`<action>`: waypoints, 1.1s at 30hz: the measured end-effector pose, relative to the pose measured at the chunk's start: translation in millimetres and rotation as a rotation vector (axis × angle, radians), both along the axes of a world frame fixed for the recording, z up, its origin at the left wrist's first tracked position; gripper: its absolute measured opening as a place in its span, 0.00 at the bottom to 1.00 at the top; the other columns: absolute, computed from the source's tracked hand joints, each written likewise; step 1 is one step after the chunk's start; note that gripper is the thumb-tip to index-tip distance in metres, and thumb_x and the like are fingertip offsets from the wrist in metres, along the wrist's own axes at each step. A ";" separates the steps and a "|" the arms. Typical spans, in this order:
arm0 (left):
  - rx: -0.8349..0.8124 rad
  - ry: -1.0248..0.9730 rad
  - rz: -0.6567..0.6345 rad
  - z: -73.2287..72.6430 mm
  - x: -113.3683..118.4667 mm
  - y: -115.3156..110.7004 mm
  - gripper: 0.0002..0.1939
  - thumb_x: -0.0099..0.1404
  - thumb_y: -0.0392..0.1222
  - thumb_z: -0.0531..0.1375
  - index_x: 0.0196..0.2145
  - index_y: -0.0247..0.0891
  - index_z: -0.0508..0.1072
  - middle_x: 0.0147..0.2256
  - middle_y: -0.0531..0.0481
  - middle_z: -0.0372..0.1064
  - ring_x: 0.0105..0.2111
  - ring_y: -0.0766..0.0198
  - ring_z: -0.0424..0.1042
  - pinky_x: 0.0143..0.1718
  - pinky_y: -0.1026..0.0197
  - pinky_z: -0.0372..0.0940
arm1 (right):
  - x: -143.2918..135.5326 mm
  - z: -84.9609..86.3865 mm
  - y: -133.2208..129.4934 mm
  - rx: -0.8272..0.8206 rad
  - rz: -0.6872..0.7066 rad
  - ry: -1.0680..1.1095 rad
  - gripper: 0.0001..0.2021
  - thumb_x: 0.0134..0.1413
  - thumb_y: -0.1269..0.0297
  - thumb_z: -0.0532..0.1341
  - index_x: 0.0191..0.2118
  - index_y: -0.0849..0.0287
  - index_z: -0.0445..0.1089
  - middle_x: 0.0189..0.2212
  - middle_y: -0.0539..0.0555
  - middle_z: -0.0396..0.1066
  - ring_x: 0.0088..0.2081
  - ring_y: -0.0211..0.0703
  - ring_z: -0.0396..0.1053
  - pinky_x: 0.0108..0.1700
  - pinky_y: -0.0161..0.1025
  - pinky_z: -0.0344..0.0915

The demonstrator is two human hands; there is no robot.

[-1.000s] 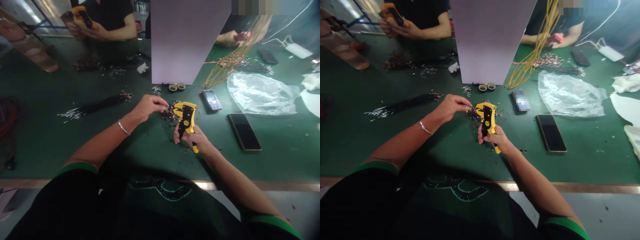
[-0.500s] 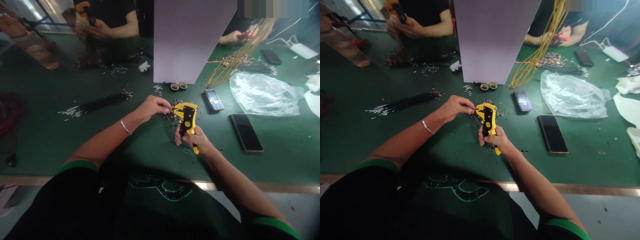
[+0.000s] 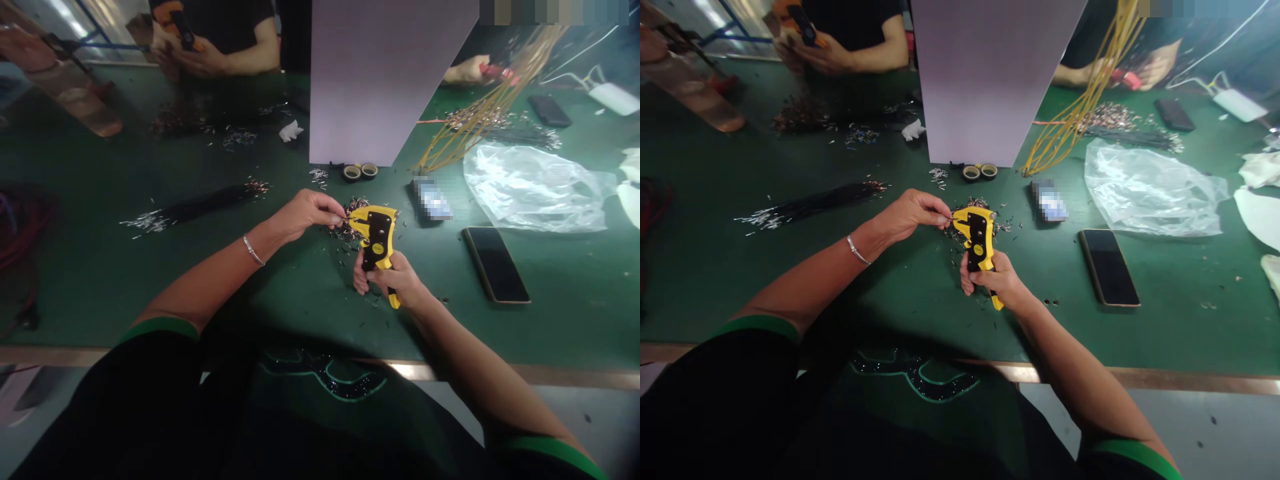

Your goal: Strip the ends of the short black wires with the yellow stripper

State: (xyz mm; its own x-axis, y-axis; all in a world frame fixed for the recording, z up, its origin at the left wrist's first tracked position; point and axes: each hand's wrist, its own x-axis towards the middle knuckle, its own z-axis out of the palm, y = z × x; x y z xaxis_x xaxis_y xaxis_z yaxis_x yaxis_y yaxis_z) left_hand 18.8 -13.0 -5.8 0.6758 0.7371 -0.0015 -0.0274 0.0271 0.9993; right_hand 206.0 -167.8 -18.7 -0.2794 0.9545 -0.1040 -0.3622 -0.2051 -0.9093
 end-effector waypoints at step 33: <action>0.165 0.093 0.077 3.5 3.5 5.4 0.07 0.51 0.28 0.66 0.28 0.35 0.82 0.25 0.50 0.77 0.27 0.68 0.73 0.35 0.62 0.68 | -14.7 -14.3 -1.0 -0.020 -0.190 -0.093 0.09 0.40 0.73 0.65 0.31 0.58 0.66 0.20 0.44 0.65 0.15 0.32 0.59 0.16 0.35 0.60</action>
State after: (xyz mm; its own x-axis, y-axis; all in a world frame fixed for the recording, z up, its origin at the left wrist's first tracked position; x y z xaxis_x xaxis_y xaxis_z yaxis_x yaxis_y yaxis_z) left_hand 22.3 -7.6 -2.2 0.6202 0.7819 0.0634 0.0700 -0.1356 0.9883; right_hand 191.4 -168.8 -33.0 -0.0825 0.9866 -0.1407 -0.3110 -0.1596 -0.9369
